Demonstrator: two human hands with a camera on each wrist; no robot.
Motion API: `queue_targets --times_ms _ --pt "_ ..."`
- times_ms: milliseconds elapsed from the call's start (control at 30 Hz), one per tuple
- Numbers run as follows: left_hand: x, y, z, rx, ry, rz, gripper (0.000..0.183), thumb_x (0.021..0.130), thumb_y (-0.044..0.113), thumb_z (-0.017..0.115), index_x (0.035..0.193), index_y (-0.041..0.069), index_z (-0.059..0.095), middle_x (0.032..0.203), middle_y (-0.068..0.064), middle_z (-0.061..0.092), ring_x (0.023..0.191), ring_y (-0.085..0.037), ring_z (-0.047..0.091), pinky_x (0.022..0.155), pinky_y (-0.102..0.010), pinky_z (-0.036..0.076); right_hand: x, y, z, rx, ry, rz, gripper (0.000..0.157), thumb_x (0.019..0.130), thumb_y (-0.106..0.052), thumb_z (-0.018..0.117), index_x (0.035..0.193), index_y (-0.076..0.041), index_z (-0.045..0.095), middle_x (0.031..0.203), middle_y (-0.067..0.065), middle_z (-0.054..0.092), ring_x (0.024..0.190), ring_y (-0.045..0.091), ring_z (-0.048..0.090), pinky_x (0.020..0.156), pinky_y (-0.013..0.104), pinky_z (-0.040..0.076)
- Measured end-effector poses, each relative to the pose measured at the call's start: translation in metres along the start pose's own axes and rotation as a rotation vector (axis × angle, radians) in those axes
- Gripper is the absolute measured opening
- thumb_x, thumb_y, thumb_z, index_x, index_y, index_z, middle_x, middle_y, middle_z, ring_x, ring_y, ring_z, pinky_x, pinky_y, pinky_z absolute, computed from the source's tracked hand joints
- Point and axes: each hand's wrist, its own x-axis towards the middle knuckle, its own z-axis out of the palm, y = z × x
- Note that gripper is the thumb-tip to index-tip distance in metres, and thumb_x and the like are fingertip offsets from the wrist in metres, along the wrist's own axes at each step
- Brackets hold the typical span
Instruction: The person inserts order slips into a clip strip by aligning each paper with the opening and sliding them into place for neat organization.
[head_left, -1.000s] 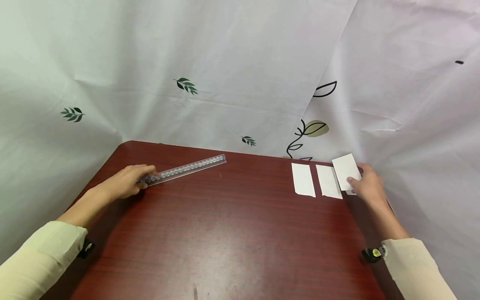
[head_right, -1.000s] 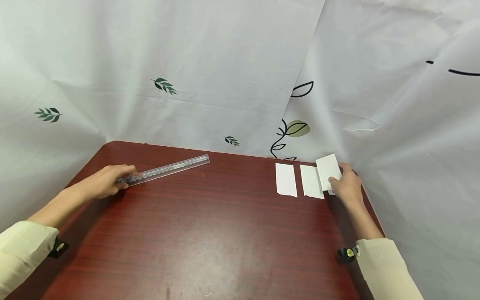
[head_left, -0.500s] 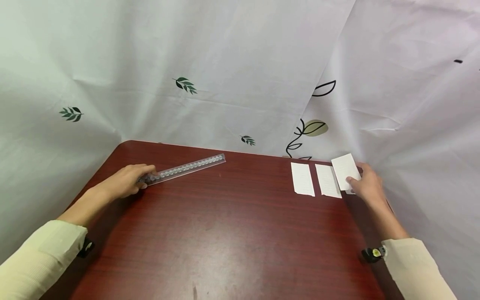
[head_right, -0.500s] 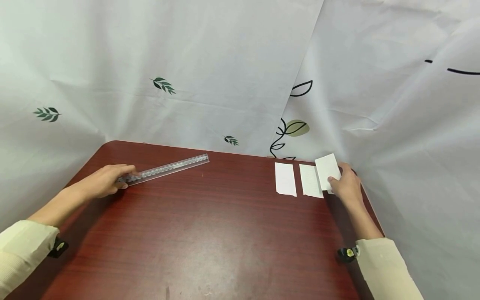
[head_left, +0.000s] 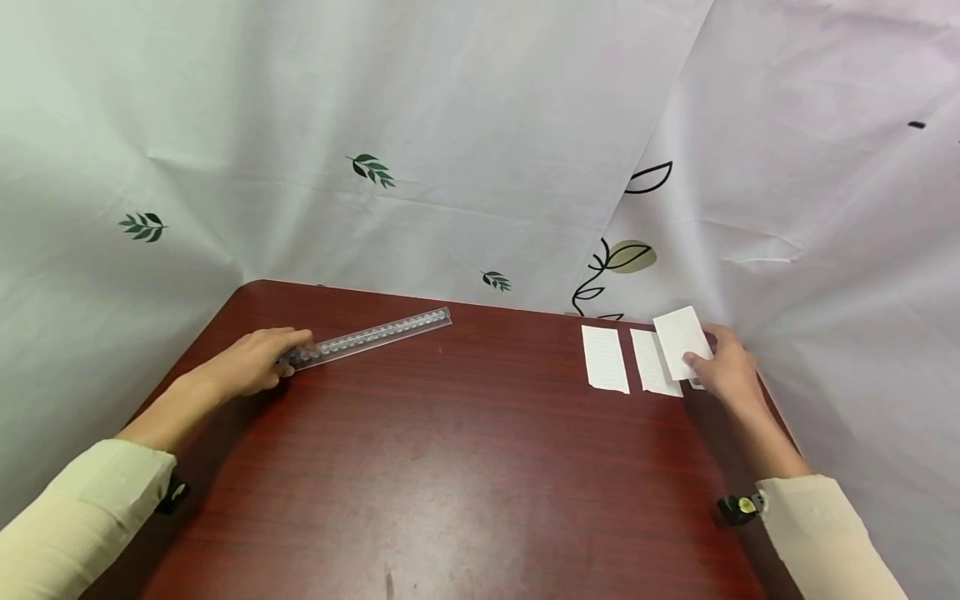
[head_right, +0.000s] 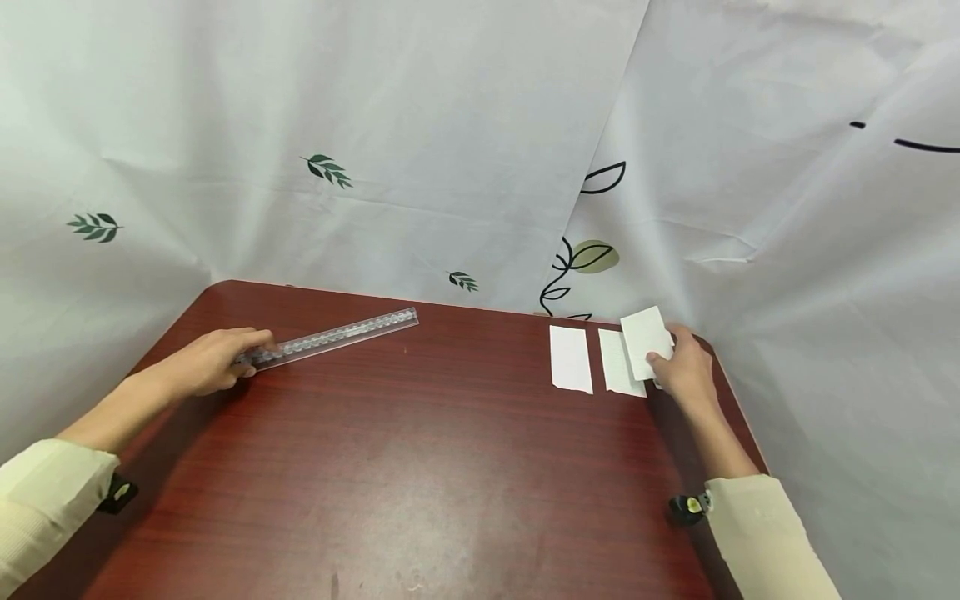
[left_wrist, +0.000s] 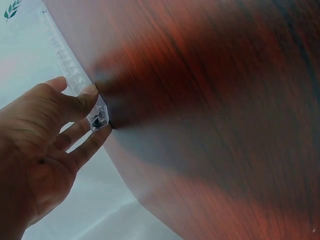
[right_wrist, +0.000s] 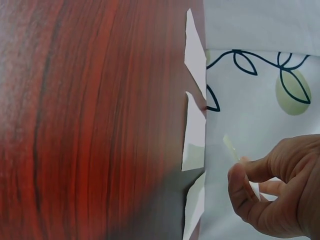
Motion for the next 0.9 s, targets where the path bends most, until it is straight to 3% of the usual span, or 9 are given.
queue_targets --times_ms 167,333,700,900 --pt "0.000 0.002 -0.001 0.007 0.005 -0.002 0.044 0.086 -0.014 0.078 0.121 0.012 0.069 0.118 -0.007 0.078 0.097 -0.024 0.068 0.079 -0.047 0.053 0.001 -0.004 0.001 0.001 -0.013 0.000 0.072 0.105 -0.006 0.071 0.164 0.015 0.037 0.145 0.048 0.056 0.072 0.028 0.078 0.060 0.032 0.062" --pt "0.000 0.003 -0.001 0.010 0.008 -0.002 0.045 0.085 -0.014 0.078 0.121 0.013 0.069 0.117 -0.007 0.077 0.098 -0.026 0.070 0.078 -0.048 0.053 0.001 -0.006 0.003 0.004 -0.021 0.005 0.072 0.105 -0.007 0.071 0.165 0.014 0.036 0.147 0.048 0.056 0.068 0.022 0.078 0.060 0.028 0.059" --pt "0.000 0.001 0.002 0.013 -0.011 -0.021 0.047 0.086 -0.014 0.076 0.123 0.014 0.068 0.113 -0.007 0.074 0.095 -0.023 0.065 0.075 -0.045 0.049 0.001 -0.012 0.005 0.003 -0.020 0.012 0.072 0.106 -0.007 0.071 0.166 0.013 0.036 0.142 0.048 0.058 0.071 0.026 0.078 0.063 0.033 0.060" --pt "0.001 0.002 0.002 0.009 -0.022 -0.031 0.047 0.087 -0.014 0.076 0.124 0.015 0.067 0.110 -0.007 0.072 0.093 -0.023 0.062 0.074 -0.043 0.047 0.001 -0.015 0.006 0.017 -0.027 0.023 0.072 0.106 -0.007 0.069 0.167 0.013 0.035 0.141 0.049 0.057 0.071 0.028 0.078 0.059 0.031 0.058"
